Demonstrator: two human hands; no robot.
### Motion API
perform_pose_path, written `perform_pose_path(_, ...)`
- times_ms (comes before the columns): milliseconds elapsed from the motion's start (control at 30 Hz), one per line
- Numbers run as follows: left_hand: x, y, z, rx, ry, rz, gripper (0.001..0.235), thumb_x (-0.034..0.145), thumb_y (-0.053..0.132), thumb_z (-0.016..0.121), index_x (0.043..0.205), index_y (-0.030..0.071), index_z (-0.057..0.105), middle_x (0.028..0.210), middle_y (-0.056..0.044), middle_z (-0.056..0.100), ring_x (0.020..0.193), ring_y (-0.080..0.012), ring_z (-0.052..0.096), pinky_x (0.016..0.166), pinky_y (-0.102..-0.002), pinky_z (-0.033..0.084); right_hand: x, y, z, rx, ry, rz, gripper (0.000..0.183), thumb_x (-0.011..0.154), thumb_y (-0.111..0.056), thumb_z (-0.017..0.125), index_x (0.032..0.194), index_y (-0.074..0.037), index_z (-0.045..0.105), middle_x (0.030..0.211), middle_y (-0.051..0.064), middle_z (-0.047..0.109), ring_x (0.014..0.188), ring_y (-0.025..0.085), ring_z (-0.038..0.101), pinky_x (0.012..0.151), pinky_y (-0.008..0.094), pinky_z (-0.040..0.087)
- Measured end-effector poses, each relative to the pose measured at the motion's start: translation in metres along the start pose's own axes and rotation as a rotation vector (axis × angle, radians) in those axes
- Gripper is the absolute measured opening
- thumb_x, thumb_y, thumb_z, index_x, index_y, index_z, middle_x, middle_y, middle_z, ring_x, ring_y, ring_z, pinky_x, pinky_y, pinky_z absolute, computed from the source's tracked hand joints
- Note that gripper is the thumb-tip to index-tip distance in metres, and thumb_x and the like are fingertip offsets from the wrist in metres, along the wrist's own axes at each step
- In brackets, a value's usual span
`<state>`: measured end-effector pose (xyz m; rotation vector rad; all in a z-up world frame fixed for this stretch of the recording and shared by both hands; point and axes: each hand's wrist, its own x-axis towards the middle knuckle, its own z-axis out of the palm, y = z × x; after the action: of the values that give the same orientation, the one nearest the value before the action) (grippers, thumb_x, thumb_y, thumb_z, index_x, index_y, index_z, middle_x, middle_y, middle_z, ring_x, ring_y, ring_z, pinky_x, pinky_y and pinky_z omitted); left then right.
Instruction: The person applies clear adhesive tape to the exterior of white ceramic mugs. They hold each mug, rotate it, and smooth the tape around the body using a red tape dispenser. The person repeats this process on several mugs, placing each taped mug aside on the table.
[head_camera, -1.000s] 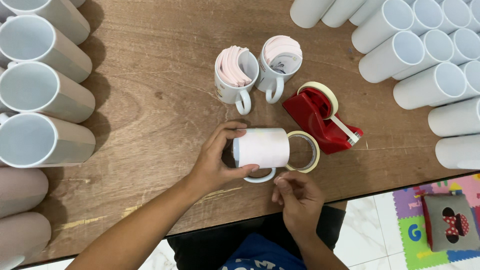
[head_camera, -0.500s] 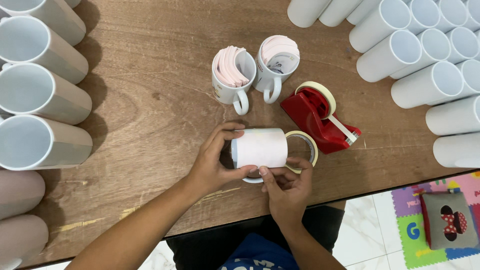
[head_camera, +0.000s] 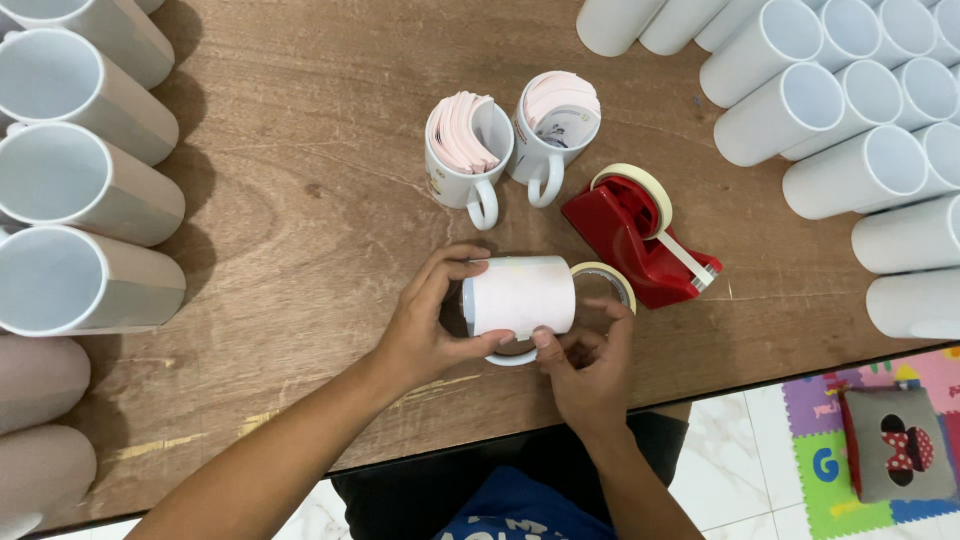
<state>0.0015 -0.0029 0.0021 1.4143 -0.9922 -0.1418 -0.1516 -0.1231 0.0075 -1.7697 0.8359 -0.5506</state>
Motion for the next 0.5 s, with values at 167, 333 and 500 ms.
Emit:
perform_pose_path(167, 0.001, 0.002, -0.001, 0.002, -0.014, -0.009, 0.059, 0.064, 0.024, 0.087, 0.107, -0.002, 0.056, 0.113, -0.020, 0.060, 0.105, -0.0394, 0.062, 0.091, -0.050, 0.048, 0.003, 0.009, -0.002, -0.171, -0.029, -0.072, 0.053, 0.078, -0.027, 0.076, 0.115, -0.002, 0.046, 0.050, 0.008, 0.057, 0.042, 0.018, 0.055, 0.043, 0.026, 0.042)
perform_pose_path(333, 0.001, 0.001, -0.001, 0.003, -0.020, 0.001, 0.059, 0.065, 0.025, 0.087, 0.107, -0.001, 0.055, 0.113, -0.019, 0.060, 0.105, -0.0382, 0.062, 0.091, -0.049, 0.048, 0.001, 0.027, -0.003, -0.462, 0.012, -0.223, 0.045, 0.075, -0.031, 0.081, 0.099, -0.006, 0.053, 0.045, 0.003, 0.057, 0.038, 0.017, 0.055, 0.039, 0.024, 0.041)
perform_pose_path(500, 0.001, 0.001, -0.001, 0.004, -0.018, -0.001, 0.059, 0.065, 0.026, 0.086, 0.107, -0.002, 0.055, 0.114, -0.020, 0.060, 0.105, -0.0395, 0.062, 0.090, -0.050, 0.048, 0.004, 0.034, -0.004, -0.232, -0.028, -0.191, 0.051, 0.066, -0.031, 0.086, 0.097, -0.004, 0.056, 0.045, 0.005, 0.059, 0.038, 0.016, 0.054, 0.038, 0.024, 0.041)
